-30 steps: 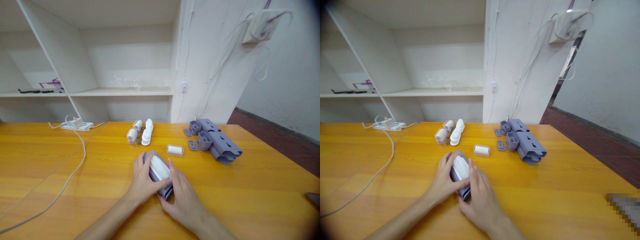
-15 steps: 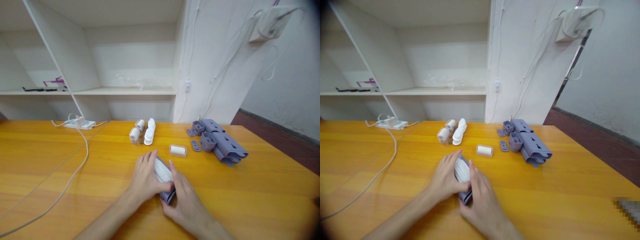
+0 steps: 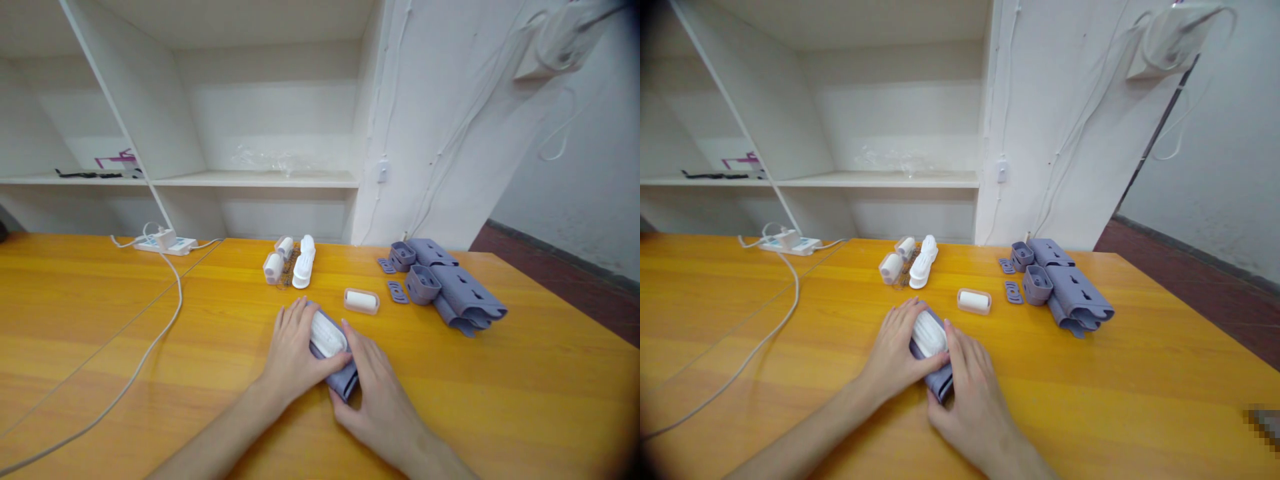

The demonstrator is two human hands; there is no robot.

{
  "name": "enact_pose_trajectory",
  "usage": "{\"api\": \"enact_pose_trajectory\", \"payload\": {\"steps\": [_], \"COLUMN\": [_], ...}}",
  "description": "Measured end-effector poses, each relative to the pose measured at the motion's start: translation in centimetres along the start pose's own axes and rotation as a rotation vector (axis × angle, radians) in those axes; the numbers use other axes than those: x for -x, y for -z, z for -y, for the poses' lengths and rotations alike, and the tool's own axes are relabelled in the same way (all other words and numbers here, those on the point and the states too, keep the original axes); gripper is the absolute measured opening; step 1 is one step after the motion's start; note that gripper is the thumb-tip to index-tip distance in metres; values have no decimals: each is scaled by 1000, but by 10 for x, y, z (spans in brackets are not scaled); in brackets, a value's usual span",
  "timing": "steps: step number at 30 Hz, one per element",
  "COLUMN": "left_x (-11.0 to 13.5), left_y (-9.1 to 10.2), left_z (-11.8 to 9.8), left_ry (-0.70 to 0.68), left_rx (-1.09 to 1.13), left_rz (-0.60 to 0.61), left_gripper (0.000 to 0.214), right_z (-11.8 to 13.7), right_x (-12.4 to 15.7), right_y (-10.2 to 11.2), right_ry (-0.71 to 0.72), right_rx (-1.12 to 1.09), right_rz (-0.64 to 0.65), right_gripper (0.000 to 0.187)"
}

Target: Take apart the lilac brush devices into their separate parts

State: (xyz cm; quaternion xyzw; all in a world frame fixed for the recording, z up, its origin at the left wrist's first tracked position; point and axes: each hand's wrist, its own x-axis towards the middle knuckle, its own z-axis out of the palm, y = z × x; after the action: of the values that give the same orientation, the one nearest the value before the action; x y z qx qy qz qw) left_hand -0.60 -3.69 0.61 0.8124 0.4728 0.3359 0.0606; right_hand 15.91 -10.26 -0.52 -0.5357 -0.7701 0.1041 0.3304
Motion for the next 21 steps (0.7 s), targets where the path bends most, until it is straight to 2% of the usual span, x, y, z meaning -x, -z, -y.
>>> {"api": "enact_pose_trajectory", "payload": {"steps": [3, 6, 8, 12, 16, 21], "left_x": [0, -4, -8, -17, -19, -14], "left_y": [2, 11, 19, 36, 47, 48], "left_z": [5, 7, 9, 13, 15, 10], "left_ry": [-56, -127, -148, -169, -183, -176], "left_rx": [8, 66, 128, 190, 210, 278], "left_rz": [26, 44, 79, 242, 394, 380], "left_gripper": [77, 66, 57, 55, 57, 49], "right_z": [-4, -13, -21, -32, -27, -23], "right_x": [0, 0, 0, 1, 3, 3], "right_y": [1, 4, 9, 20, 25, 26], "right_ry": [-20, -51, -69, -85, -64, -54], "right_rx": [29, 15, -30, -153, -202, -216], "right_rz": [-16, -23, 19, 166, 237, 262], "right_gripper": [79, 76, 78, 89, 91, 93]}}
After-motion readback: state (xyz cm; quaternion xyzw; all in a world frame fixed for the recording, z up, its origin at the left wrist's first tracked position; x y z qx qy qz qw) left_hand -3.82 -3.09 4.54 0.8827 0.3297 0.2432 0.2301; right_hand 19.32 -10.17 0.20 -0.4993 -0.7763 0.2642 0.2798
